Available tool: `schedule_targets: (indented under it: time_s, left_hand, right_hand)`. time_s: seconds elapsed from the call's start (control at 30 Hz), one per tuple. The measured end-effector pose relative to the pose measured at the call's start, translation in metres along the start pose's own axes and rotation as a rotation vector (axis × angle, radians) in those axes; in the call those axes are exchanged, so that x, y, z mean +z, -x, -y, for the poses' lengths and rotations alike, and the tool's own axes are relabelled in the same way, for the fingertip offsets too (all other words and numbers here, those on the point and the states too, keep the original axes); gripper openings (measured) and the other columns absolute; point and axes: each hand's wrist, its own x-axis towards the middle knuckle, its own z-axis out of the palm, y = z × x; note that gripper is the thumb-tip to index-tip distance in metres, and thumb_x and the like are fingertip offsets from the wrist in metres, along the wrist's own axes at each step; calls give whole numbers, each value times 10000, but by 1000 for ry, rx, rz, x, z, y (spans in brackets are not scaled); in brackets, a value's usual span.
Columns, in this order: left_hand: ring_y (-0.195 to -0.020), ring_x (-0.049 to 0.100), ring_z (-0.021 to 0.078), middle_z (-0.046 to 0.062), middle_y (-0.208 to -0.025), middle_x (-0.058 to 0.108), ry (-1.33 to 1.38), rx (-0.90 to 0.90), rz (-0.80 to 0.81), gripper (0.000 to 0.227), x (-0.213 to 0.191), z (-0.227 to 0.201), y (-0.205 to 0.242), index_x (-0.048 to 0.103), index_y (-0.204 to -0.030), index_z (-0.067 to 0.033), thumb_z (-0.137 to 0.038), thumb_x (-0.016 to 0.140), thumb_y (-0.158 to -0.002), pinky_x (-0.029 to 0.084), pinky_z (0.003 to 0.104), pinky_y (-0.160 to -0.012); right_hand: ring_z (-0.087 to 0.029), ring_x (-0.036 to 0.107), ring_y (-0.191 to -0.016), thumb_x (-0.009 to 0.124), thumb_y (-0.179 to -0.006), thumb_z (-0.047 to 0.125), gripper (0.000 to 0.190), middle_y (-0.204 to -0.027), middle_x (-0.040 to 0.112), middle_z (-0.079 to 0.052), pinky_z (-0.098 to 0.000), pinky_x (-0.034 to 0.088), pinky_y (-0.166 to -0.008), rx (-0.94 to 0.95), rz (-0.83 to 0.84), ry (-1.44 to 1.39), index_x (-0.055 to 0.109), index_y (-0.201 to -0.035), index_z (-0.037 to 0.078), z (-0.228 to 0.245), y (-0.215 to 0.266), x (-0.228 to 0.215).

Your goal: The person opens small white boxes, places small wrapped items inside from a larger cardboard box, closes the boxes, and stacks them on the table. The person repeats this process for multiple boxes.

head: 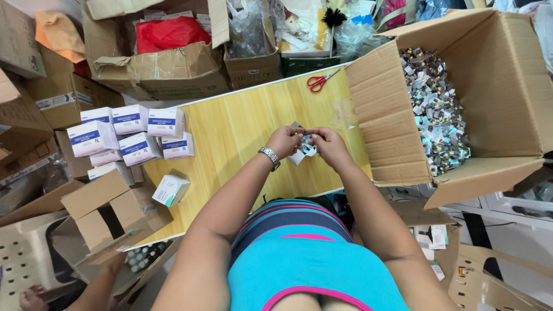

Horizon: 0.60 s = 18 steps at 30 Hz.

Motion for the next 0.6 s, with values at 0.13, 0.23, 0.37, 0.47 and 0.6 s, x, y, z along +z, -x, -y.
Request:
schedule_targets:
  time_s: [0.13, 0.23, 0.37, 0.47, 0.6]
  left_hand:
    - [-550, 605, 116, 62, -790, 675, 115, 28, -12, 262, 4, 1, -7, 702, -1198, -15, -144, 619, -985, 525, 273, -500]
    - [-597, 650, 104, 58, -838, 723, 70, 44, -70, 227, 9, -2, -9, 717, -1142, -11, -141, 631, -977, 577, 266, -537]
    - [-619, 680, 125, 101, -836, 745, -62, 83, -117, 195, 12, -11, -3, 736, -1098, -25, -134, 641, -967, 579, 285, -573]
    - [-655, 715, 154, 126, -833, 757, -164, 102, -159, 175, 10, -16, 6, 752, -1059, -37, -101, 644, -938, 591, 308, -618]
    - [-760, 757, 205, 118, -935, 781, -264, 256, -177, 236, 7, -17, 16, 792, -1020, -57, -22, 620, -862, 600, 329, -722]
  right_hand:
    - [-72, 571, -656, 575, -1017, 112, 245, -906, 716, -14, -241, 479, -567, 1, -33, 28, 711, -1209, 46, 0, -4, 2]
    - [-90, 652, -756, 567, -1013, 107, 242, -977, 731, -27, -259, 548, -621, -10, -46, 28, 703, -1201, 36, -4, -4, 3]
    - [-127, 705, -891, 561, -1014, 88, 253, -1069, 735, -63, -281, 607, -737, -27, -42, -27, 692, -1223, 29, -10, -7, 0]
    - [-133, 700, -929, 553, -1022, 69, 259, -1090, 728, -83, -282, 605, -793, -68, -29, -83, 687, -1235, 10, -15, -8, 1]
    - [-134, 701, -958, 552, -1015, 59, 277, -1107, 723, -96, -280, 599, -851, -83, -57, -135, 659, -1262, -8, -15, -10, 3]
